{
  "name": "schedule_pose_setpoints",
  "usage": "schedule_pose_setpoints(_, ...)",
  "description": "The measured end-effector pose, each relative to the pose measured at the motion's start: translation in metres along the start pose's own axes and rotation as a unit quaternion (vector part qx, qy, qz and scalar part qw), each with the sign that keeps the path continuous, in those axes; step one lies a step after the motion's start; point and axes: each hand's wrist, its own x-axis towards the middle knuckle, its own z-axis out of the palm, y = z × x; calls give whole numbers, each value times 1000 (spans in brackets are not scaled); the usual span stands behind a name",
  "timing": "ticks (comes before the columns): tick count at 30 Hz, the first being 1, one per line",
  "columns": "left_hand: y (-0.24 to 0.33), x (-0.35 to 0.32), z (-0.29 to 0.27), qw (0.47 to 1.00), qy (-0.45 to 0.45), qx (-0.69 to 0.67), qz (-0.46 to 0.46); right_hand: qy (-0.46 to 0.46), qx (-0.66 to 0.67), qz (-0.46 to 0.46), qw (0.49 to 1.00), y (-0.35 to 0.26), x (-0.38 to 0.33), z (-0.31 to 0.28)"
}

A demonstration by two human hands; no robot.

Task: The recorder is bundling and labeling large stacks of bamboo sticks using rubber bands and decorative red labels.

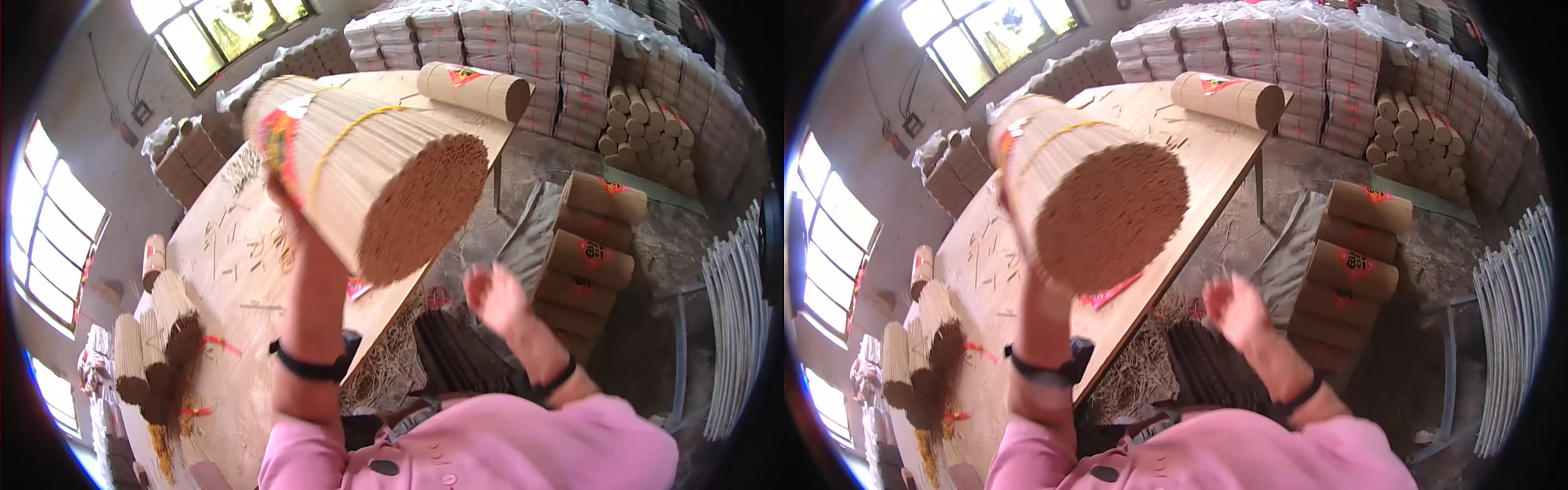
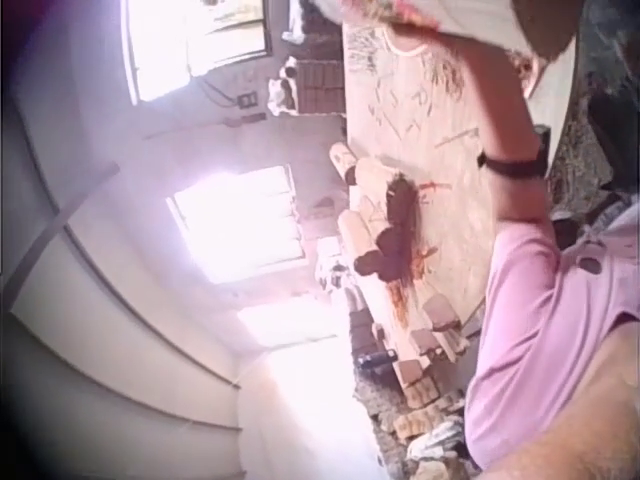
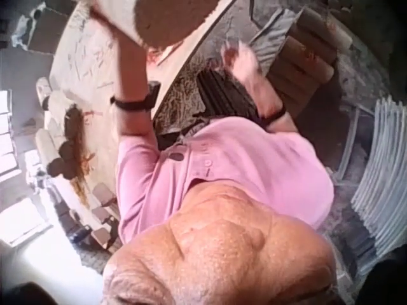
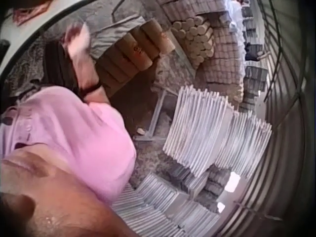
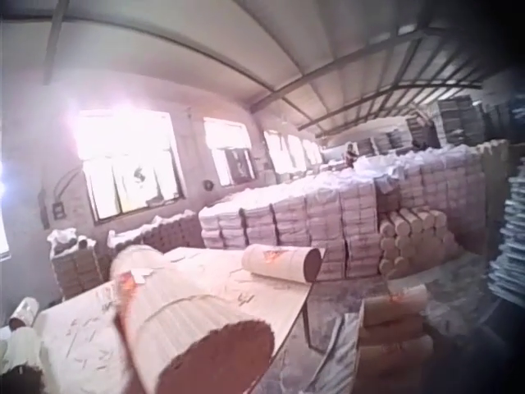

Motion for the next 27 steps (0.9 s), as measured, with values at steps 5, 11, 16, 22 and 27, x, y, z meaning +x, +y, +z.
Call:
schedule_pose_setpoints(5,-148,127,24,993,-13,-68,-92,110,16,53,992,-21,-23,-133)
schedule_pose_setpoints(11,-280,236,-17,979,41,-5,-201,147,35,25,988,-92,-1,-175)
schedule_pose_setpoints(16,-305,258,-26,949,120,56,-287,105,79,-18,991,-126,43,-163)
schedule_pose_setpoints(22,-266,191,-61,929,170,147,-295,19,4,4,1000,-101,49,-137)
schedule_pose_setpoints(27,-69,-51,28,936,16,202,-288,-143,-98,51,984,-65,13,-104)
